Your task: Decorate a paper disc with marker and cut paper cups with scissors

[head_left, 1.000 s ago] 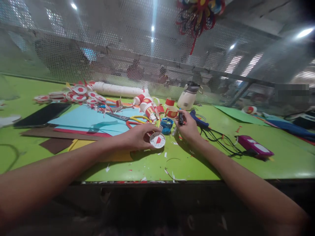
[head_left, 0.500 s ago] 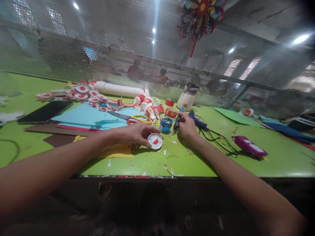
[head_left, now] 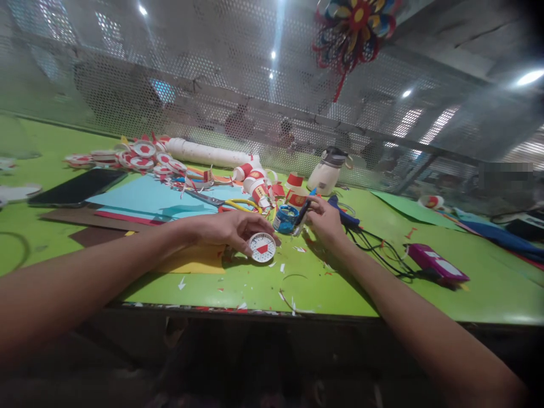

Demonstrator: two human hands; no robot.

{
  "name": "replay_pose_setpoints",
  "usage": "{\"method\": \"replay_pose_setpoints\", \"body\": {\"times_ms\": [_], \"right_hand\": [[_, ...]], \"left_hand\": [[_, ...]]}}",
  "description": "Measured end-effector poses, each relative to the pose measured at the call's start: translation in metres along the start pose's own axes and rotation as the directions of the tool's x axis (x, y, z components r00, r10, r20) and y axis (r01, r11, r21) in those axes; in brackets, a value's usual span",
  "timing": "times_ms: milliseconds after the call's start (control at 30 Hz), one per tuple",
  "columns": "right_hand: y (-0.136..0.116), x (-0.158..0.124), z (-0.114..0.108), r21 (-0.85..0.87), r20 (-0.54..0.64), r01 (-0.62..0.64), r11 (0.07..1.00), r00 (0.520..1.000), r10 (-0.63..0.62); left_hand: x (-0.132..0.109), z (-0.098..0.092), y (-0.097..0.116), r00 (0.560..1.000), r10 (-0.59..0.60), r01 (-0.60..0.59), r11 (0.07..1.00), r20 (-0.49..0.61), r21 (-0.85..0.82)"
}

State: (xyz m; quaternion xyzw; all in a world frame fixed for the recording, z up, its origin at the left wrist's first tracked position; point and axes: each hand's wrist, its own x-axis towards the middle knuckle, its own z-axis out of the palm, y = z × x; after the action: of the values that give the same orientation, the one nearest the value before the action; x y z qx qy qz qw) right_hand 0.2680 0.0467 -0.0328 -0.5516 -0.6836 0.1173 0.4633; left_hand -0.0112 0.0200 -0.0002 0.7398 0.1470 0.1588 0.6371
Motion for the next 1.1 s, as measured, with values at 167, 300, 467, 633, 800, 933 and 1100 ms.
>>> {"method": "replay_pose_setpoints", "body": {"times_ms": [167, 300, 467, 633, 800, 933, 1100], "right_hand": [[-0.007, -0.002, 0.002, 0.016, -0.085, -0.058, 0.998, 0.995, 0.060], [-0.012, -0.003, 0.001, 0.041, -0.172, -0.035, 0.999, 0.984, 0.041], [-0.034, -0.014, -0.006, 0.087, -0.285, 0.092, 0.992, 0.956, -0.064], [-0.063, -0.041, -0.003, 0.149, -0.093, 0.152, 0.977, 0.986, -0.140], [-0.077, -0.055, 0.000, 0.183, 0.232, 0.074, 0.980, 0.966, -0.116], [-0.082, -0.057, 0.000, 0.212, 0.424, -0.066, 0.975, 0.905, -0.031], [-0.085, -0.057, -0.001, 0.272, 0.577, -0.176, 0.946, 0.817, -0.014]], "left_hand": [[-0.001, -0.002, -0.001, 1.000, -0.011, 0.011, 0.998, -0.007, -0.060], [-0.002, -0.005, -0.005, 0.999, -0.036, 0.036, 0.993, 0.001, -0.109], [-0.002, -0.007, -0.008, 1.000, -0.030, 0.031, 0.990, 0.008, -0.135], [-0.002, -0.007, -0.005, 0.999, -0.045, 0.047, 0.988, 0.017, -0.144], [-0.003, -0.007, -0.001, 0.999, -0.035, 0.035, 0.993, 0.006, -0.116], [-0.005, -0.008, -0.001, 0.999, -0.043, 0.040, 0.993, -0.022, -0.112], [-0.006, -0.005, 0.003, 0.998, -0.054, 0.050, 0.993, -0.041, -0.110]]}}
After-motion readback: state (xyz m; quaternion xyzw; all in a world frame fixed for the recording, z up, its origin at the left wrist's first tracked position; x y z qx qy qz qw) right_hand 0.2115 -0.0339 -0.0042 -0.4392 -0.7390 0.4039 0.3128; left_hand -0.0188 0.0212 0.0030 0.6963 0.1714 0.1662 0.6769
